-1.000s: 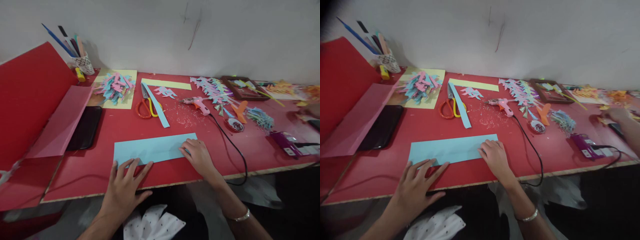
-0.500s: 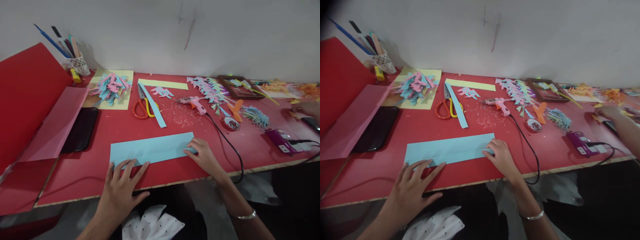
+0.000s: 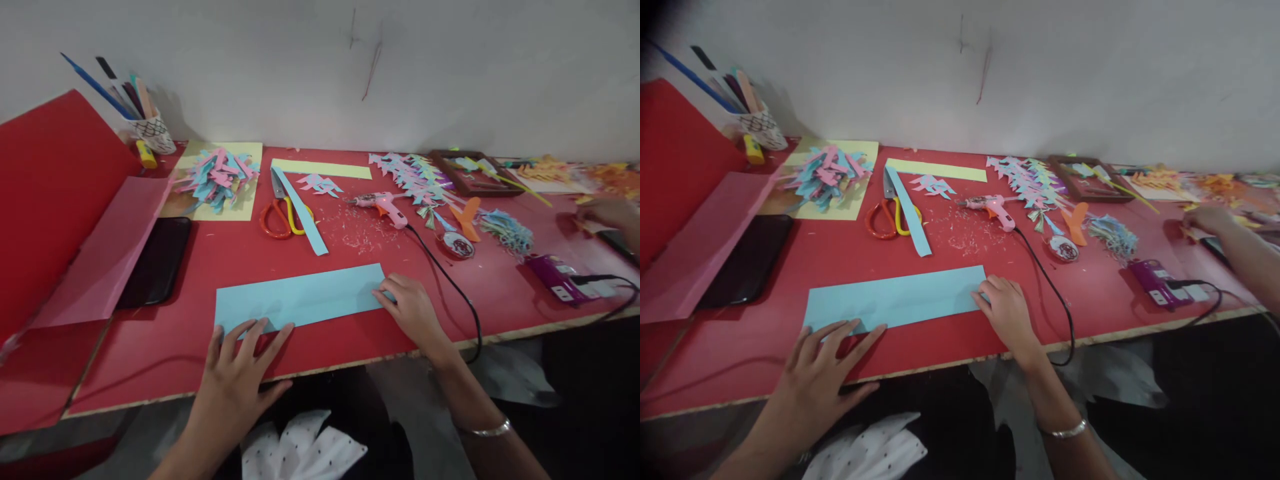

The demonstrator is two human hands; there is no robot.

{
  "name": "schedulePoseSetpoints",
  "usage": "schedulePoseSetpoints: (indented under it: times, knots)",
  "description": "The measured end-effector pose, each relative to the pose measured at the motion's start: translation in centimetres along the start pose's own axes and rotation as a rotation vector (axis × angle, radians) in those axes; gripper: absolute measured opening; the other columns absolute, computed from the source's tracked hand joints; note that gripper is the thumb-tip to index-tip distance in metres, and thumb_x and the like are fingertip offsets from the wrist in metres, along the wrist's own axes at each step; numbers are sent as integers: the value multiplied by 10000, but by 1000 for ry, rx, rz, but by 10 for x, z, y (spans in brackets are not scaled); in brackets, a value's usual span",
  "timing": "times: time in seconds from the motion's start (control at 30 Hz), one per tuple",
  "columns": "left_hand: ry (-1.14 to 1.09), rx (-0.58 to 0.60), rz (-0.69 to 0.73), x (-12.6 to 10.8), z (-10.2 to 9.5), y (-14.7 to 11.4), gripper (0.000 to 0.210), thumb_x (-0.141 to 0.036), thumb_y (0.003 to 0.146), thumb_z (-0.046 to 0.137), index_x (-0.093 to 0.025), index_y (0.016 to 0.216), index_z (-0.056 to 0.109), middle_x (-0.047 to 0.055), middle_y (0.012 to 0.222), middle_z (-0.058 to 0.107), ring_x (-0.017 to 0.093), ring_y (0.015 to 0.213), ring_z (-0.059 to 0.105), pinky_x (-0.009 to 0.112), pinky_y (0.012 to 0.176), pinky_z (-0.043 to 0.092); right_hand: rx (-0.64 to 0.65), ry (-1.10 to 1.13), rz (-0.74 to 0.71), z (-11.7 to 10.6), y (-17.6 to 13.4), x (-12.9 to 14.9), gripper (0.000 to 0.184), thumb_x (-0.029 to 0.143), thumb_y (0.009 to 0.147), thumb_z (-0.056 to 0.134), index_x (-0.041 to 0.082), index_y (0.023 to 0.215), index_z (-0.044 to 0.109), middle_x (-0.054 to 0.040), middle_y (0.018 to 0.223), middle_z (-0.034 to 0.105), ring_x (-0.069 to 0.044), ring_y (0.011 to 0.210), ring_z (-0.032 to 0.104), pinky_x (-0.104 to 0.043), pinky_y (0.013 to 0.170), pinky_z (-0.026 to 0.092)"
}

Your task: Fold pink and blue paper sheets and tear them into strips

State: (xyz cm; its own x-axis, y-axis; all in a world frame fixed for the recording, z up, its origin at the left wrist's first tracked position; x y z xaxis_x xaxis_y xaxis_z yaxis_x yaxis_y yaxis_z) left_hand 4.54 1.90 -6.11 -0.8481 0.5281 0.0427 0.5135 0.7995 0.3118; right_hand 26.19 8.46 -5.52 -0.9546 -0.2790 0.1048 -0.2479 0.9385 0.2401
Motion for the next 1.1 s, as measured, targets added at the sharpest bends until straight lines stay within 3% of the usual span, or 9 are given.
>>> schedulePoseSetpoints:
  times: [0.13,0.3,0.47,0.57,0.67,0.97,1.1]
  knots:
    - [13,-2,18,1,-1,-1,520,-457,713,519,-291,1201,456,82,1018,563,257,924,489,473,864,321,-9,10,5,1,0,-1,366,391,877,313,182,641,499,-21,643,512,-150,622,474,-252,604,298]
    - [-16,-130,107,-19,-13,18,504,-552,763,394,-182,1048,584,92,1033,591,232,1001,483,399,953,249,-11,0,15,1,1,-1,340,366,869,343,180,631,502,-23,643,521,-151,622,480,-255,605,291]
    - [-181,28,223,-53,6,50,558,-601,787,277,-273,1208,442,8,1266,479,200,1152,396,372,965,239,-9,-19,27,0,1,0,311,340,861,369,179,634,510,-23,643,526,-153,631,486,-258,611,288]
    - [-250,115,212,-59,17,57,661,-653,758,240,-268,1289,316,10,1330,404,232,1202,338,432,970,230,-13,-18,29,-1,1,1,301,326,859,375,182,630,505,-23,646,528,-154,637,486,-262,614,289]
    - [-262,174,207,-61,23,57,683,-658,752,247,-251,1299,294,27,1357,362,264,1218,309,501,975,199,-14,9,36,0,1,1,274,326,847,400,185,637,504,-24,653,532,-160,644,490,-266,611,297]
    - [-294,212,149,-58,26,56,656,-654,761,217,-275,1288,310,20,1359,358,258,1230,293,553,992,141,-51,270,21,-1,-5,-10,230,400,792,473,181,731,505,-36,715,536,-172,697,506,-277,656,365]
    - [-293,223,154,-59,28,56,661,-649,759,251,-261,1291,306,31,1360,355,270,1227,295,575,981,144,-48,273,32,-1,-7,-13,214,379,811,452,177,755,497,-44,739,527,-178,721,497,-281,658,369]
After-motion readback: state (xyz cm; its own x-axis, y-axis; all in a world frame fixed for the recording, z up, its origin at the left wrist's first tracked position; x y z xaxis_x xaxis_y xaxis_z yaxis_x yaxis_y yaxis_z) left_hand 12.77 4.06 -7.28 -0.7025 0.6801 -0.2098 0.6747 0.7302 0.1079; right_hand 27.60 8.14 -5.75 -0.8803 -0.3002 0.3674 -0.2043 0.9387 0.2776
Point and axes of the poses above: each hand's wrist, its own y-axis towards the middle knuckle, its own z-axis out of the palm, x = y × z, the point moved 9 cm from there along y, towards the middle knuckle
